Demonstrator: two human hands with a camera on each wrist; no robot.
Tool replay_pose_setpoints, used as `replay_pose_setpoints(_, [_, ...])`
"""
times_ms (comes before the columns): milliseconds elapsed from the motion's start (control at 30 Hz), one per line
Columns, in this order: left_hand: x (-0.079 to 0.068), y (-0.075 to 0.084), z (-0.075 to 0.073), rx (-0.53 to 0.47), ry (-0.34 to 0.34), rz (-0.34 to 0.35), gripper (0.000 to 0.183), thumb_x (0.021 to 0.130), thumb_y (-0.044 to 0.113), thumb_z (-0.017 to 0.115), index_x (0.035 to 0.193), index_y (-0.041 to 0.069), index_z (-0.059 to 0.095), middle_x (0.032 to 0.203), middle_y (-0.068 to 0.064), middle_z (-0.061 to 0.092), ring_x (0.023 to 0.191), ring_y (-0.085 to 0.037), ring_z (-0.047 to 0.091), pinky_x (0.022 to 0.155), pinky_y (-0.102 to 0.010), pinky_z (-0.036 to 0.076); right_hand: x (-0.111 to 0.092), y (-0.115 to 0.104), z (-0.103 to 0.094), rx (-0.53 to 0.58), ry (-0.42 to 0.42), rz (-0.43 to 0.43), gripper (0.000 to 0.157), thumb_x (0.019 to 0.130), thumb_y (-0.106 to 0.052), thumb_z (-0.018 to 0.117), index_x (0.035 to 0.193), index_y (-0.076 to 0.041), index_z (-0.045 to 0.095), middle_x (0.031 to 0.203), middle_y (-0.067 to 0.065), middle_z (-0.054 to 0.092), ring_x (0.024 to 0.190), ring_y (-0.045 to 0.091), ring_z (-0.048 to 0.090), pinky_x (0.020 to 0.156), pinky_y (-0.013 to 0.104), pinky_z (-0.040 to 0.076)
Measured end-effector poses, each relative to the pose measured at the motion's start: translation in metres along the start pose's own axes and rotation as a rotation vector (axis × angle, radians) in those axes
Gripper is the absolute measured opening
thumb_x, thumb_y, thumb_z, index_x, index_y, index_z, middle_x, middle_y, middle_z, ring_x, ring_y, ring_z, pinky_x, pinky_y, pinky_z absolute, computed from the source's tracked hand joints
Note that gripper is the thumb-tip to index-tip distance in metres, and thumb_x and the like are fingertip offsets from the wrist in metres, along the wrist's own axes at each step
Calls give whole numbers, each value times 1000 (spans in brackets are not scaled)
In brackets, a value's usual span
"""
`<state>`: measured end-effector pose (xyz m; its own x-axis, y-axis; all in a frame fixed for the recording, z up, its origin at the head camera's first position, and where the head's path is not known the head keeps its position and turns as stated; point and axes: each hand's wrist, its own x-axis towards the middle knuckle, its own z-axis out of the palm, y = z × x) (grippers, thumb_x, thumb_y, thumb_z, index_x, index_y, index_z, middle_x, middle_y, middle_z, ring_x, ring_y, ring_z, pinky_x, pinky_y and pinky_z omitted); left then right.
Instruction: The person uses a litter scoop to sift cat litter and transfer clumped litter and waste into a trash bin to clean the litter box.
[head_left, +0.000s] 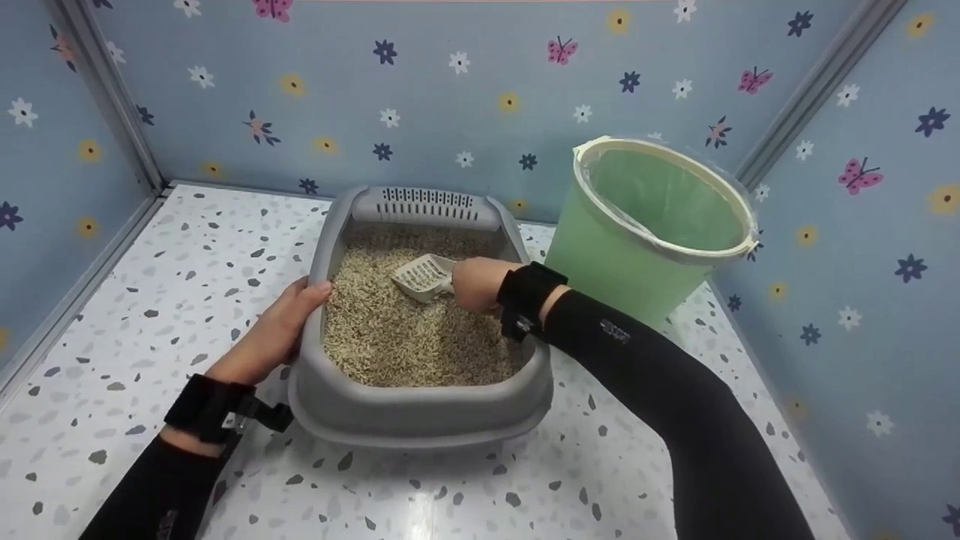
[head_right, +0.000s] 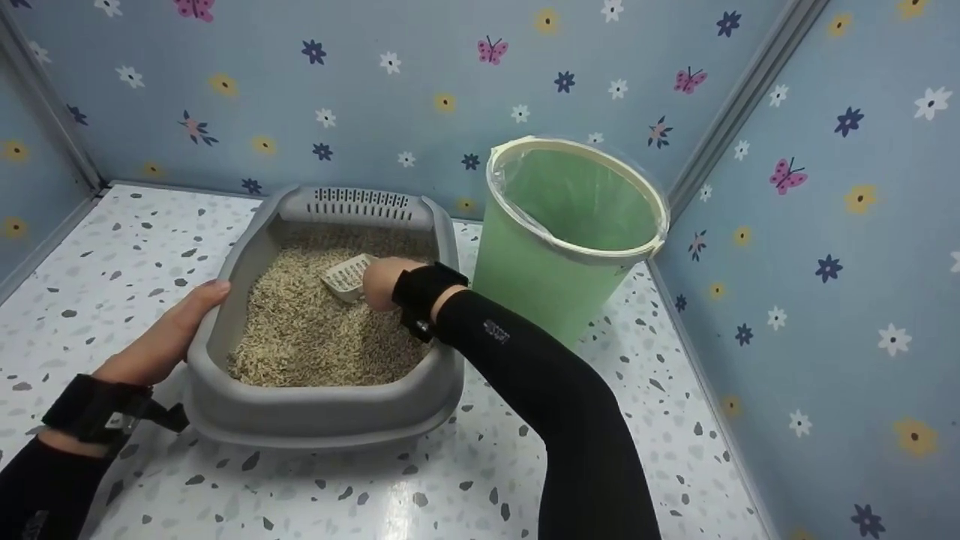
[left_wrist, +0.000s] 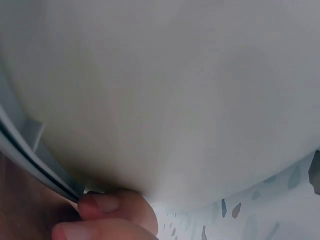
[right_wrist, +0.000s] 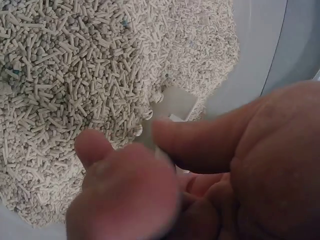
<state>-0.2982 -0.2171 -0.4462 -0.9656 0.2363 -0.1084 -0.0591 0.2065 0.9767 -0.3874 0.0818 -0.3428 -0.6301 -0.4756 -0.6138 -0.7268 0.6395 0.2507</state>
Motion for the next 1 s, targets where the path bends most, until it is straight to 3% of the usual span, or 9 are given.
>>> replay_pose_setpoints(100, [1,1,1,3,-1,-2,93,113,68,42,176,6,14,106,-17,59,79,-26,68,64,-43,63,-5,5,5,362,88,136,36,106,-8,57,73,-16,46,73,1,44,59,17,43,56,29,38])
replay_pose_setpoints(167, [1,1,2,7,-2,-5,93,113,68,42,176,6,15,103,-16,59,75,-24,66,61,-41,62,-12,8,5,497,137,182,33,106,-15,61,75,-16,50,72,0,51,55,16,50,54,30,43])
replay_pose_setpoints(300, [1,0,2,9,-7,-9,96,112,70,42,177,7,10,120,-26,58,87,-29,68,69,-42,63,-29,13,-1,520,191,149,35,111,-28,65,80,-11,64,74,3,62,58,18,57,61,34,50])
replay_pose_setpoints(433, [1,1,2,1,-9,-14,96,112,71,42,179,11,7,126,-27,55,95,-33,68,74,-45,64,-49,19,-9,537,293,75,37,115,-36,64,114,-3,80,108,12,78,93,26,72,92,41,59])
replay_pose_setpoints(500, [1,1,3,2,-8,-17,94,112,71,42,178,12,12,114,-23,55,86,-30,66,69,-45,63,-59,24,-10,584,355,69,39,114,-36,65,129,-3,77,123,13,78,105,28,74,98,44,60])
replay_pose_setpoints(533, [1,2,3,4,-7,-19,94,111,71,43,178,12,13,110,-20,55,83,-28,65,68,-44,62,-65,27,-10,609,389,70,39,114,-36,65,133,-4,76,126,13,78,106,28,74,98,44,60])
replay_pose_setpoints(633, [1,2,2,7,-10,-16,94,111,71,43,177,11,14,107,-17,54,81,-26,62,67,-43,61,-81,37,-5,696,486,93,33,114,-34,67,127,-6,78,112,10,79,88,23,72,81,39,60])
replay_pose_setpoints(800, [1,1,1,19,-8,-8,95,111,73,42,178,11,13,112,-22,57,86,-30,66,70,-44,61,-102,50,15,795,657,134,26,113,-30,68,115,-8,80,94,4,75,74,15,66,68,34,54])
replay_pose_setpoints(1000, [-1,0,1,27,-7,-2,92,112,72,42,175,10,19,108,-21,58,82,-30,67,70,-43,61,-104,52,55,846,838,194,24,113,-27,69,108,-9,84,84,1,72,64,15,60,60,34,49])
